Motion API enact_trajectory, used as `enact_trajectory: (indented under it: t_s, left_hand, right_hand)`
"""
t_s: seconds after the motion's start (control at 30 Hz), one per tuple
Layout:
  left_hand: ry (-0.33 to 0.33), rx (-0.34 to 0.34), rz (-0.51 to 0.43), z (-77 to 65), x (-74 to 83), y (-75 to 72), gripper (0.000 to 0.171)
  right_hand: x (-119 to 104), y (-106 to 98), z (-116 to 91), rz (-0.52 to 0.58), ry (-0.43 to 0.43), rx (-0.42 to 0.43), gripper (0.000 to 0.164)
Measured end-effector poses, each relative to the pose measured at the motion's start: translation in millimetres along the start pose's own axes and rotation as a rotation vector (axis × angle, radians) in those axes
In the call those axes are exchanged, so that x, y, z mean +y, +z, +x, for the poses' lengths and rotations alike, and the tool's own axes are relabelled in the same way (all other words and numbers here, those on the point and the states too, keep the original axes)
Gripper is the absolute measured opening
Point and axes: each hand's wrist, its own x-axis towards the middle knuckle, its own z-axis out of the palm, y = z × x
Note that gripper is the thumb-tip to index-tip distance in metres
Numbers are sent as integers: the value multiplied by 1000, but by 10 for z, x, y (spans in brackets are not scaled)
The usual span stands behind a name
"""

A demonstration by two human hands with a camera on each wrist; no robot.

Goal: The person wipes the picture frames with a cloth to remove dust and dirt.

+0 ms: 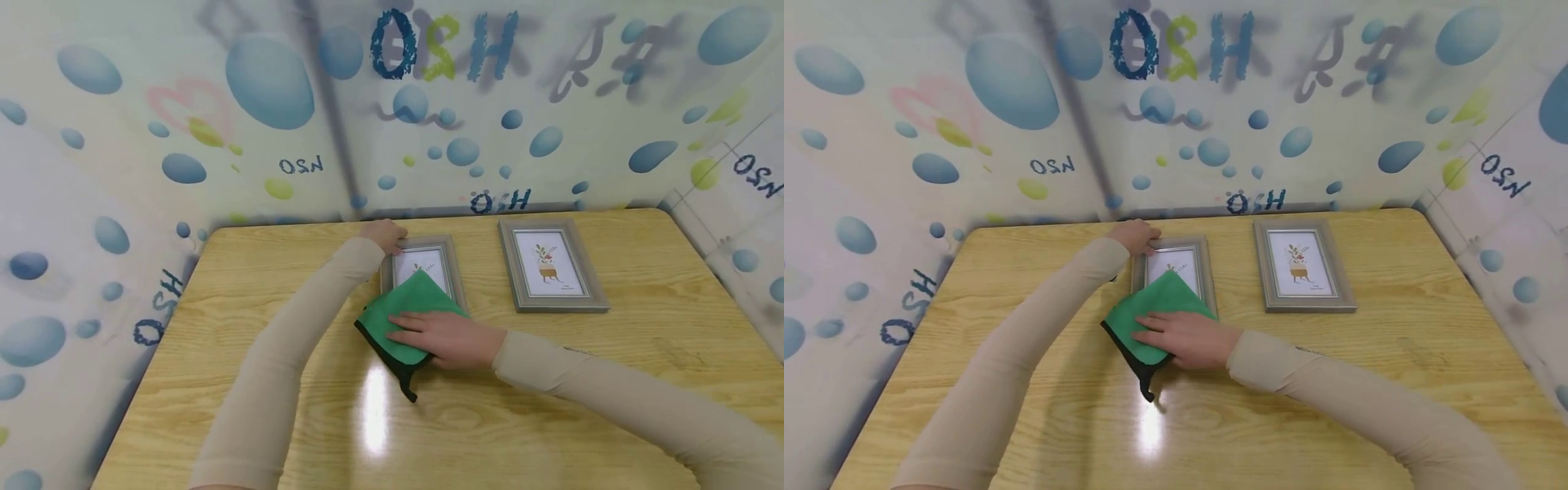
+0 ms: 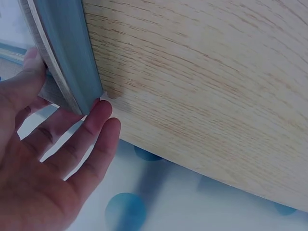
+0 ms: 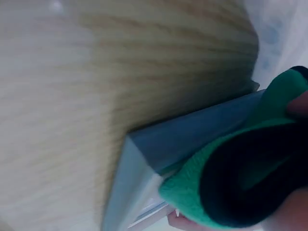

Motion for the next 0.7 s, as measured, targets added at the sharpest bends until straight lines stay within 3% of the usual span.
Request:
enact_trajectory:
  t_s: [0.23, 0.43, 0.53, 0.7]
  left_hand:
    - [-17, 8, 55, 19, 8, -12, 45]
    - [-13, -13, 84, 70, 62, -59, 28]
    - [-16, -17, 110, 87, 87, -96, 26]
    - [-2, -35, 169, 109, 80, -131, 28]
  right_hand:
    - [166, -7, 306, 2, 149, -15, 67]
    - [410, -79, 506, -17, 253, -47, 59]
    - [475, -109, 559, -32, 263, -43, 55]
    - [440, -178, 487, -28, 200, -79, 56]
